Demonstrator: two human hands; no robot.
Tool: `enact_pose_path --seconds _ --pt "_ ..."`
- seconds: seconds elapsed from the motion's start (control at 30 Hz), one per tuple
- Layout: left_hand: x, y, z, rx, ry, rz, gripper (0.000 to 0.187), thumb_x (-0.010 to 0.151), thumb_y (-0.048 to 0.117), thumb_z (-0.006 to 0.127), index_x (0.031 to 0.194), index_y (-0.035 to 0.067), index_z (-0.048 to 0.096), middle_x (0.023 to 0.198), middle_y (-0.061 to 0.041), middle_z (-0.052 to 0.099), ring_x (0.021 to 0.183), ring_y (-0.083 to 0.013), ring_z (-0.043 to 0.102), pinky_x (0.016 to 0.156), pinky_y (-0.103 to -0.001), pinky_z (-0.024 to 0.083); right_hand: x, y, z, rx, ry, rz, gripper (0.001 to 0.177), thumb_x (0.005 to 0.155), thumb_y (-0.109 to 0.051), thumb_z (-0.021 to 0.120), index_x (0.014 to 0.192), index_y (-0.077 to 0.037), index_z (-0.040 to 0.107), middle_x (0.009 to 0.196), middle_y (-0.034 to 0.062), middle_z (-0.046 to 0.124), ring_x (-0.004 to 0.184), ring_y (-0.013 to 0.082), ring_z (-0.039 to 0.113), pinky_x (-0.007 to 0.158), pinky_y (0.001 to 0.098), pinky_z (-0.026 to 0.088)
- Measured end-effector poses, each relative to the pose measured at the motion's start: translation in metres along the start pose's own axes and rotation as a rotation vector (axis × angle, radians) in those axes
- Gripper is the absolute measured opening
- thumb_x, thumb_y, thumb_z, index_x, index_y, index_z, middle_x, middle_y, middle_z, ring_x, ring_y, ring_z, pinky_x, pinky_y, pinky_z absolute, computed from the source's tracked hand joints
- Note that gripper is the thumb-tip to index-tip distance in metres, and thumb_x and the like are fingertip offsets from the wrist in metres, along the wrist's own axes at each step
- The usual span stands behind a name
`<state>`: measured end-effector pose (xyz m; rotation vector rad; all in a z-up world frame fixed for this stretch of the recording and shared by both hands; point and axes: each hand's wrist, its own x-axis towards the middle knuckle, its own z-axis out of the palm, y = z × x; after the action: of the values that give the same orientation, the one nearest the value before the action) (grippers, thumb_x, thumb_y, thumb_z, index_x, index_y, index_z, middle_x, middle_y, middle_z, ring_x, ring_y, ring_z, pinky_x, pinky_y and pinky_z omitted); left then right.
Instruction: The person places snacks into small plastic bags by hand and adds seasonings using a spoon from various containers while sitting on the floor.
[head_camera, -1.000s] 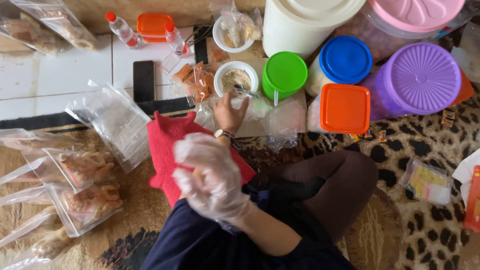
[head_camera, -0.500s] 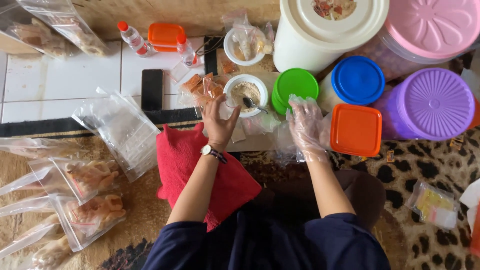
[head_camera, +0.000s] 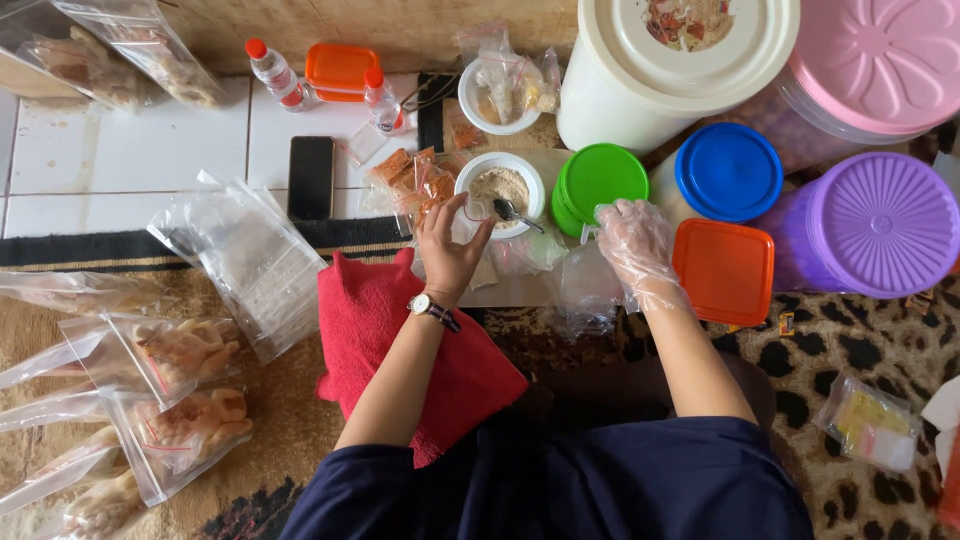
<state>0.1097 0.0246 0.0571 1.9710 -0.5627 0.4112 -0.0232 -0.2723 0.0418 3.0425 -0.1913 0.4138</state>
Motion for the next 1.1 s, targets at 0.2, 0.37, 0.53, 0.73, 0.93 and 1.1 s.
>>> enact_pose_path --seconds 0.2,0.37,0.53,0.73,0.93,1.1 --pt "-0.003 0.001 0.004 -0.030 -0.029 -0.013 0.050 0.079 0.036 0.090 0.122 0.020 0.070 0.108 0.002 0.071 0.103 -0.0206 0.071 0.095 -0.037 0.047 0.023 -0.014 -0.053 0.035 -0.179 0.077 0.043 0.082 -0.033 0.080 0.121 -0.023 0.063 0.119 0.0046 0.065 0.119 0.0310 0.063 0.099 0.0483 0.051" --pt "-0.003 -0.003 0.008 -0.033 -0.047 -0.011 0.046 0.080 0.034 0.090 0.119 0.020 0.071 0.107 0.002 0.072 0.101 -0.0209 0.072 0.093 -0.038 0.048 0.038 -0.016 -0.069 0.061 -0.302 0.052 0.040 0.087 -0.036 0.076 0.122 -0.021 0.066 0.116 0.0058 0.069 0.122 0.0300 0.063 0.102 0.0479 0.049" --pt "-0.005 -0.002 0.011 -0.047 -0.045 0.024 0.045 0.078 0.033 0.090 0.117 0.020 0.072 0.103 0.000 0.072 0.096 -0.0228 0.073 0.088 -0.037 0.051 0.026 -0.007 -0.048 0.037 -0.185 -0.018 0.052 0.085 -0.036 0.075 0.134 -0.021 0.063 0.123 0.0081 0.067 0.123 0.0314 0.062 0.102 0.0498 0.051" --pt "-0.006 -0.005 0.015 -0.038 -0.045 0.041 0.043 0.078 0.033 0.090 0.114 0.019 0.072 0.100 0.000 0.072 0.091 -0.0231 0.073 0.085 -0.036 0.052 0.024 -0.010 -0.048 0.104 -0.302 -0.070 0.067 0.092 -0.022 0.073 0.154 -0.029 0.049 0.148 0.0125 0.054 0.135 0.0387 0.053 0.111 0.0563 0.047" --pt "-0.006 -0.005 0.014 -0.026 -0.064 0.040 0.043 0.078 0.034 0.090 0.113 0.018 0.072 0.096 -0.001 0.071 0.090 -0.0246 0.073 0.081 -0.035 0.053 0.023 -0.007 -0.043 0.117 -0.431 0.006 0.062 0.093 -0.025 0.073 0.149 -0.024 0.046 0.141 0.0134 0.057 0.132 0.0394 0.056 0.109 0.0576 0.048" --pt "-0.008 -0.009 0.016 -0.011 -0.074 0.038 0.042 0.079 0.037 0.090 0.112 0.018 0.073 0.093 -0.001 0.070 0.088 -0.0239 0.073 0.080 -0.035 0.053 0.006 0.003 -0.030 0.123 -0.153 -0.067 0.028 0.085 -0.023 0.069 0.111 -0.014 0.066 0.102 0.0099 0.064 0.090 0.0362 0.069 0.076 0.0532 0.060"
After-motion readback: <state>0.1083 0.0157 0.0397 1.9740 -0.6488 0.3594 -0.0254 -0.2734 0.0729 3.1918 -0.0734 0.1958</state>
